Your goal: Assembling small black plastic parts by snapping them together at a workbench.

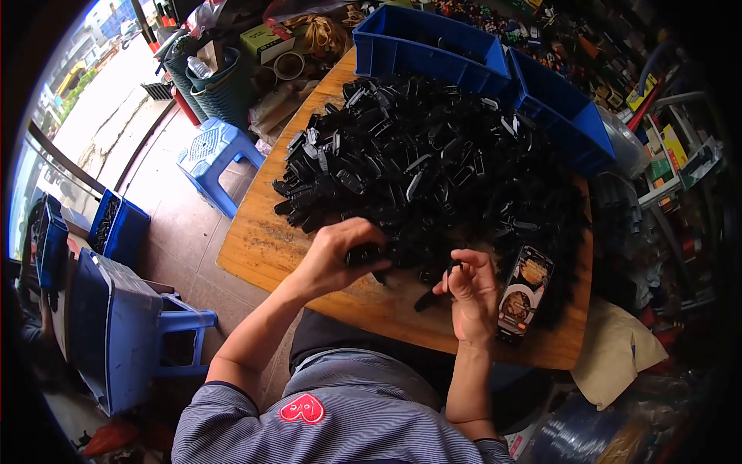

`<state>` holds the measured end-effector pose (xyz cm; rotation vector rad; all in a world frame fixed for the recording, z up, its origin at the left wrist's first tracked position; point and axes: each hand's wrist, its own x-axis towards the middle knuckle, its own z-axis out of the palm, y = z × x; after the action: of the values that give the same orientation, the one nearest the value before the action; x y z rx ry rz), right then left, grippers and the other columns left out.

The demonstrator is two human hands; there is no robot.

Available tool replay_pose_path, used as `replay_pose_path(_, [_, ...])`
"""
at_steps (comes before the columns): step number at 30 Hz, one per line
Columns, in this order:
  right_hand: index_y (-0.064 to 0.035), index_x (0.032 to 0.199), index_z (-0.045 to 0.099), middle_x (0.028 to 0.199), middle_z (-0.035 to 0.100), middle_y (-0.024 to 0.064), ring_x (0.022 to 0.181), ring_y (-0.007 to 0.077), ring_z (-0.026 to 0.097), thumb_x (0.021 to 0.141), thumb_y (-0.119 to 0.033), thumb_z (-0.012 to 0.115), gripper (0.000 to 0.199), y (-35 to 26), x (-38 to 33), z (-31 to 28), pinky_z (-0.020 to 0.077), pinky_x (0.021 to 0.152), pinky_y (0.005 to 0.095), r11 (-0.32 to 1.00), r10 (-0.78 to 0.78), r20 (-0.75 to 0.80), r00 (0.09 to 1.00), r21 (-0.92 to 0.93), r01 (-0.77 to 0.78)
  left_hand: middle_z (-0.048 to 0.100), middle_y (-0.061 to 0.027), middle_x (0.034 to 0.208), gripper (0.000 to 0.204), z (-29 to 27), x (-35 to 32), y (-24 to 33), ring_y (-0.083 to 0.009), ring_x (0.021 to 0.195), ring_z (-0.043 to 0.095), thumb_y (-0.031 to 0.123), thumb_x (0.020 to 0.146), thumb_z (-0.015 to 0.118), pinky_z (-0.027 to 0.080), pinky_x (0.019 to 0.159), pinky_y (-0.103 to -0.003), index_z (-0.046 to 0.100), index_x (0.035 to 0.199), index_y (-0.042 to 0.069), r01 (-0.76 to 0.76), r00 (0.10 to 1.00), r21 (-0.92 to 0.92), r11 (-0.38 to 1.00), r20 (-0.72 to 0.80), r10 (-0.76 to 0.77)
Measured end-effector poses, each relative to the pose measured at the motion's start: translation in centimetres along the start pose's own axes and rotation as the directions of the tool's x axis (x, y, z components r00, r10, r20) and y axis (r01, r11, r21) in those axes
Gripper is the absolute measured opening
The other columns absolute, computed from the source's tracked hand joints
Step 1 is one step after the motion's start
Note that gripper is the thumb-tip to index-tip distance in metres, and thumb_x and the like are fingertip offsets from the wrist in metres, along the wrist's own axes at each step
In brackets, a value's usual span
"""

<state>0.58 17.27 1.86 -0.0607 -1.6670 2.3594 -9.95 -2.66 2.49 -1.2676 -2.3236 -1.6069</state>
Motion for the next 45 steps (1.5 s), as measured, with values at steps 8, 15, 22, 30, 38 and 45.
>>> replay_pose_path(8, [-0.0026,0.104,0.058,0.091,0.055,0.0021,0.068,0.0121,0.054,0.085,-0.017,0.061,0.024,0.3,-1.1,2.5,0.0477,0.058,0.0257,0.965,0.085,0.138,0.987,0.236,-0.116,0.061,-0.0064,0.078,0.02,1.7,-0.8,2.2,-0.0205,0.071,0.06,0.004,0.067,0.075,0.045,0.061,-0.03,0.058,0.079,0.005,-0.046,0.998,-0.236,0.971,0.018,0.052])
replay_pose_path(15, [-0.0013,0.106,0.057,0.083,0.058,0.0028,0.067,0.0114,0.055,0.084,-0.018,0.063,0.029,0.8,-1.6,2.4,0.0474,0.06,0.0251,0.916,0.21,0.153,0.966,0.315,-0.249,0.061,-0.0064,0.077,0.017,1.3,-0.8,2.0,-0.0207,0.07,0.06,0.003,0.067,0.073,0.045,0.061,-0.03,0.059,0.076,0.005,-0.119,0.99,-0.252,0.96,0.046,0.135])
replay_pose_path(22, [-0.0009,0.101,0.058,0.087,0.055,0.0019,0.073,0.0107,0.054,0.085,-0.021,0.062,0.026,0.3,-1.8,2.9,0.0472,0.065,0.0259,0.906,0.285,0.187,0.94,0.267,-0.328,0.06,-0.0058,0.075,0.018,0.9,-1.2,2.0,-0.0195,0.07,0.059,0.005,0.066,0.075,0.044,0.061,-0.029,0.06,0.077,0.005,-0.131,0.984,-0.303,0.944,0.079,0.162])
replay_pose_path(30, [-0.0024,0.083,0.059,0.08,0.049,0.0036,0.069,0.0107,0.05,0.083,-0.026,0.065,0.024,0.8,-0.8,2.9,0.0413,0.064,0.0228,0.844,-0.266,0.01,0.964,-0.48,0.238,0.058,-0.0025,0.091,0.036,2.9,-2.0,3.2,-0.0123,0.086,0.055,0.013,0.068,0.077,0.042,0.08,-0.027,0.059,0.098,0.005,0.535,0.841,-0.665,0.522,0.361,-0.402])
replay_pose_path(38, [-0.002,0.105,0.059,0.097,0.056,0.0072,0.073,0.0162,0.051,0.086,-0.01,0.057,0.021,-1.3,1.6,-0.1,0.0441,0.065,0.0264,0.373,-0.391,-0.009,0.921,-0.916,0.15,0.063,-0.0172,0.078,0.027,1.0,-1.0,2.2,-0.0219,0.068,0.063,0.006,0.069,0.07,0.052,0.061,-0.032,0.052,0.088,0.0,0.431,0.834,-0.817,0.384,0.197,-0.515])
replay_pose_path(45, [-0.0023,0.112,0.057,0.114,0.055,0.0108,0.093,0.0248,0.053,0.083,-0.012,0.06,0.031,-0.8,1.9,-0.4,0.0445,0.08,0.0317,0.276,-0.429,0.138,0.893,-0.921,0.275,0.064,-0.0125,0.083,0.034,0.1,2.6,1.1,-0.0178,0.067,0.062,0.013,0.072,0.072,0.051,0.064,-0.029,0.055,0.097,-0.001,0.606,0.769,-0.733,0.309,0.443,-0.461])
